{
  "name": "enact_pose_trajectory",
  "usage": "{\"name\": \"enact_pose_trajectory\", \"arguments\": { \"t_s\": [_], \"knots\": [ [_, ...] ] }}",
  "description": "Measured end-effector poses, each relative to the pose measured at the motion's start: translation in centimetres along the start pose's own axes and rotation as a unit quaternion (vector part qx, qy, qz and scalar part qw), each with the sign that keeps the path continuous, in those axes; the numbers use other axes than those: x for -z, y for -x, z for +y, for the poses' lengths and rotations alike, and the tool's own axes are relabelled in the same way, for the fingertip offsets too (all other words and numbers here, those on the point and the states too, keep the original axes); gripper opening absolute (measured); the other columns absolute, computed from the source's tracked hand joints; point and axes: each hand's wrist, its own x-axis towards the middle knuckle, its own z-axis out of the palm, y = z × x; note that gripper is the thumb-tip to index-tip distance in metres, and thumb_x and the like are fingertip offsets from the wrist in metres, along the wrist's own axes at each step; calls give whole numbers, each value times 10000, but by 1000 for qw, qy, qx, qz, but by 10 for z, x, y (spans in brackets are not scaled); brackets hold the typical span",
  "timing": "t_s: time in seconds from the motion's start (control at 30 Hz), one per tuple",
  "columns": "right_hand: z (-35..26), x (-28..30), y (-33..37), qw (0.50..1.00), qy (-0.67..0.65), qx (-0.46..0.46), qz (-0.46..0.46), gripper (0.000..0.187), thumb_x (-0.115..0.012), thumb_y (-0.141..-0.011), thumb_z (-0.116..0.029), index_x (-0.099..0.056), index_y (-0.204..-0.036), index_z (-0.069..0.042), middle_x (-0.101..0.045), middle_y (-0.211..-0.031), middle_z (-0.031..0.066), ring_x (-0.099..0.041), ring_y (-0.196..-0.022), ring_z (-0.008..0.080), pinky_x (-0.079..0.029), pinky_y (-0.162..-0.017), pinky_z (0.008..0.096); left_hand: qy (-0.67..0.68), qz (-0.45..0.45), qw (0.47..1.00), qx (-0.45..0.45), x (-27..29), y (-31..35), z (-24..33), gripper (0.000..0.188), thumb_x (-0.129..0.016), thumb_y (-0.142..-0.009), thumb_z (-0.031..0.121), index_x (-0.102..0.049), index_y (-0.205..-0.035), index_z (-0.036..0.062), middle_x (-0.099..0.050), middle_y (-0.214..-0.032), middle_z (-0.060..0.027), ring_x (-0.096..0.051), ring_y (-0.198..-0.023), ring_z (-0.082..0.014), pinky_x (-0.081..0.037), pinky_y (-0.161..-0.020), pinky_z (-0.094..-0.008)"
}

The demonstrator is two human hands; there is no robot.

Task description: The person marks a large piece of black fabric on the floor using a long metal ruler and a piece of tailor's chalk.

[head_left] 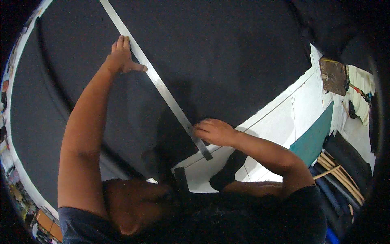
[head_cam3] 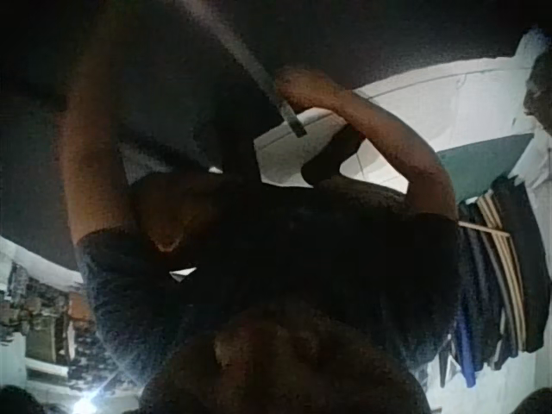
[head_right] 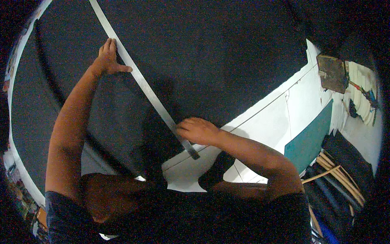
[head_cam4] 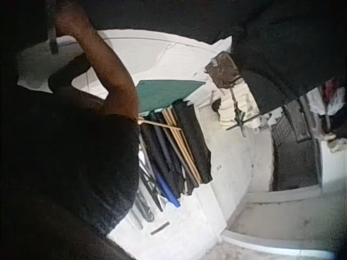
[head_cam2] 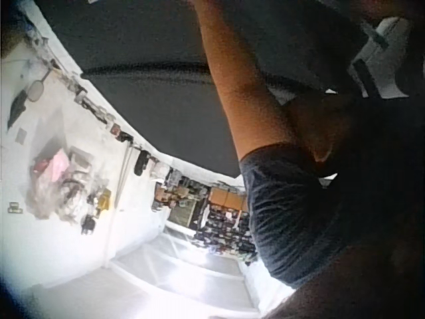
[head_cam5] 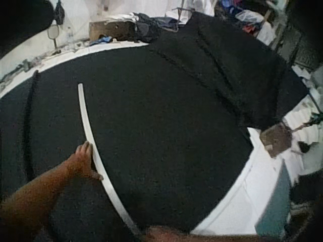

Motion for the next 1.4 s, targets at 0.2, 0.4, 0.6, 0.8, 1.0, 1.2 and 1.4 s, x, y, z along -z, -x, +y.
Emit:
{"name": "enact_pose_trajectory", "arguments": {
  "t_s": [0.2, 0.4, 0.6, 0.8, 1.0, 1.2, 1.4],
  "knots": [
    [46, 34, -105, 993, 39, 5, 108, 214, -581, -867, -114, -616, -1074, -76, -638, -1080, 129, -626, -1032, 337, -532, -875, 457, 25, -12, 999, 18, 7, 4, 7, 1506, -901, -478, 657, -108, -1568, -16, -134, -1637, -199, -169, -1503, -399, -362, -1100, -637],
    [89, 68, -196, 979, 62, 1, 196, 152, -578, -894, -81, -618, -1041, -73, -659, -1091, 104, -629, -1025, 339, -529, -865, 449, 24, -19, 999, 24, 17, 5, 18, 1481, -901, -496, 646, -117, -1569, -9, -142, -1638, -185, -186, -1503, -386, -373, -1105, -614],
    [53, 43, -133, 994, 54, -6, 98, 177, -575, -885, -88, -615, -1057, -72, -647, -1084, 123, -633, -1006, 342, -526, -859, 467, 10, -29, 998, 46, 23, 16, 12, 1496, -898, -478, 666, -129, -1562, -20, -168, -1630, -175, -223, -1487, -363, -410, -1078, -600],
    [66, 54, -161, 992, 55, 27, 109, 172, -558, -888, -115, -606, -1043, -58, -648, -1020, 132, -639, -975, 353, -530, -828, 469, 6, -26, 999, 43, 22, 15, 11, 1483, -883, -490, 692, -142, -1558, -24, -159, -1636, -172, -219, -1489, -358, -413, -1068, -597],
    [109, 93, -275, 976, 85, 1, 201, 132, -566, -924, -124, -586, -1039, -63, -656, -1007, 136, -647, -973, 355, -530, -830, 471, 11, -33, 999, 31, 23, 10, 14, 1456, -885, -519, 671, -141, -1556, -29, -153, -1633, -187, -208, -1492, -390, -390, -1073, -620],
    [133, 116, -345, 973, 69, -18, 220, 142, -521, -965, -175, -572, -1047, -70, -665, -1005, 160, -657, -960, 383, -541, -795, 496, 20, -39, 998, 35, 23, 12, 10, 1420, -890, -519, 655, -187, -1545, -30, -189, -1615, -190, -230, -1481, -393, -414, -1044, -628],
    [154, 144, -400, 964, 65, -47, 253, 149, -511, -973, -197, -595, -1052, -104, -689, -994, 165, -670, -944, 381, -536, -794, 514, 22, -63, 997, 25, 24, 7, 13, 1440, -857, -521, 701, -175, -1535, -61, -143, -1626, -229, -226, -1477, -429, -405, -1042, -662]
  ]
}}
